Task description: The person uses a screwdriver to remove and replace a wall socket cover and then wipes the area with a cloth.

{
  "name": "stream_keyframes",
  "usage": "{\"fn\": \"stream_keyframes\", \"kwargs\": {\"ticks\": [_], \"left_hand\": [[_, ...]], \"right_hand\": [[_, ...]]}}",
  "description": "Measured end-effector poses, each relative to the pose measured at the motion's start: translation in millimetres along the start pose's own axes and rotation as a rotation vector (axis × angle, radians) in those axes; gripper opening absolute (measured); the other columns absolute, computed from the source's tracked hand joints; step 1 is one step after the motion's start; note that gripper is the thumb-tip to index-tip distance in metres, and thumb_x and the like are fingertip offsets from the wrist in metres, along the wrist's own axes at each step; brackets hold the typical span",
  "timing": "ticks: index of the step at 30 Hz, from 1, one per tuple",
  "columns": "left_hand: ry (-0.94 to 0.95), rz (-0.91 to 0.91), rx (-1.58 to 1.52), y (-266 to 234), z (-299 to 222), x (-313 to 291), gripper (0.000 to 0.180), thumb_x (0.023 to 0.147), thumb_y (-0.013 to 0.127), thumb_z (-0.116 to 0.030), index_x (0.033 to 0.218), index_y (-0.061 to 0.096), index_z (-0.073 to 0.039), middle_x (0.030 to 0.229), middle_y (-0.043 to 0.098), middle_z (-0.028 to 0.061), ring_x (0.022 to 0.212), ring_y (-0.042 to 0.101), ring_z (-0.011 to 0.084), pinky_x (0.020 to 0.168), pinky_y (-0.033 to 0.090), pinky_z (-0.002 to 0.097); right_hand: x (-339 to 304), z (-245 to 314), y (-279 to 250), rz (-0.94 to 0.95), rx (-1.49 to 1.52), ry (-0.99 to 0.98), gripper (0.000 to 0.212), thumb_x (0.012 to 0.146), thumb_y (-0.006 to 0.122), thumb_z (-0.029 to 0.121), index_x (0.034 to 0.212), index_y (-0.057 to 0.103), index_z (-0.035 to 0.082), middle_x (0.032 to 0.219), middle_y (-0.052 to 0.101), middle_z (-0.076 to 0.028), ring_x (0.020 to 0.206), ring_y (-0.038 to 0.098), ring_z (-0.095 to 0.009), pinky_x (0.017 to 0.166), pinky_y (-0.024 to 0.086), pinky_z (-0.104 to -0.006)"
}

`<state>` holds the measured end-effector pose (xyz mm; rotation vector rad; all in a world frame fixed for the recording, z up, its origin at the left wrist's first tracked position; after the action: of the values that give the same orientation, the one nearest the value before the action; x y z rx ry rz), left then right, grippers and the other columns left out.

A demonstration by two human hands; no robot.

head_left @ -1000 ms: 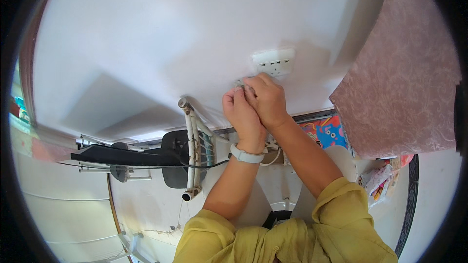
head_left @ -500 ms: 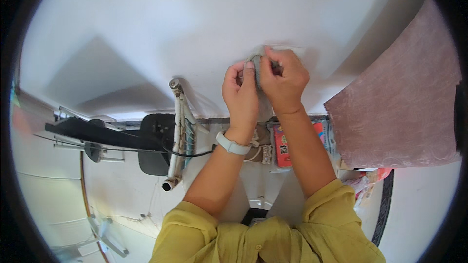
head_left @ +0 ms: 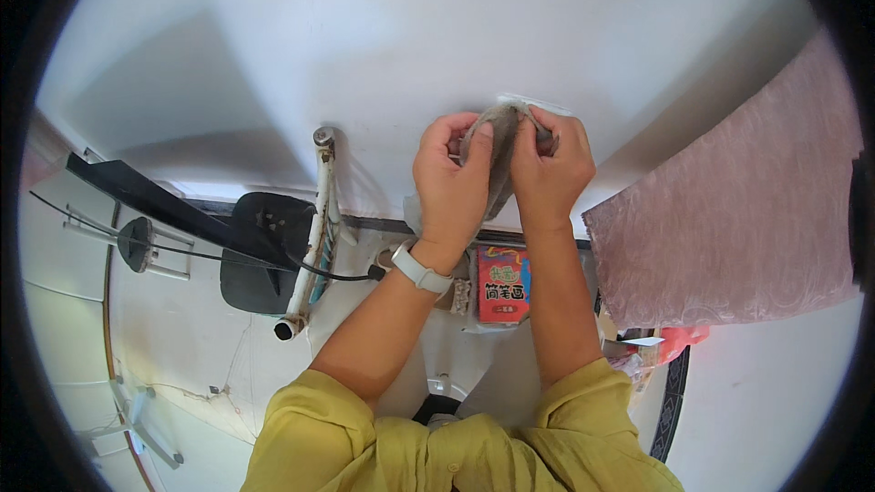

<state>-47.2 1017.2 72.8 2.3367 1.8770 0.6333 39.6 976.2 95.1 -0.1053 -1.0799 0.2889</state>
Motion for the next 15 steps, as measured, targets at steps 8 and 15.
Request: {"fn": "stream_keyframes", "kwargs": {"ticks": [8, 15], "left_hand": [[-0.070, -0.058, -0.073, 3, 21, 5, 0.013, 0.085, 0.058, -0.010, 0.091, 0.057, 0.001, 0.078, 0.057, 0.0015, 0.066, 0.048, 0.0065, 0.060, 0.042, 0.0211], [-0.172, -0.114, 0.000, -1, 34, 5, 0.011, 0.086, 0.056, -0.010, 0.090, 0.054, 0.000, 0.076, 0.054, 0.0015, 0.068, 0.047, 0.0068, 0.062, 0.042, 0.0218]], "right_hand": [[-14, 0, 14, 0.035, 0.004, 0.001, 0.011, 0.068, 0.062, 0.001, 0.076, 0.059, 0.007, 0.070, 0.057, -0.008, 0.060, 0.057, -0.026, 0.052, 0.046, -0.0360], [-36, 0, 0, 0.303, 0.090, 0.041, 0.010, 0.070, 0.066, 0.004, 0.080, 0.062, 0.004, 0.070, 0.058, -0.009, 0.056, 0.056, -0.021, 0.051, 0.045, -0.0304]]}}
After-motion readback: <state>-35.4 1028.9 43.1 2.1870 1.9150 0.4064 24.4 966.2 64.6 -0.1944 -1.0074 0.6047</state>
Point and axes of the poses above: each hand's wrist, its own x-axis towards the middle knuckle, its own y-axis out of the palm, z = x × y, the point moved 1 cm from there along x, towards the middle knuckle
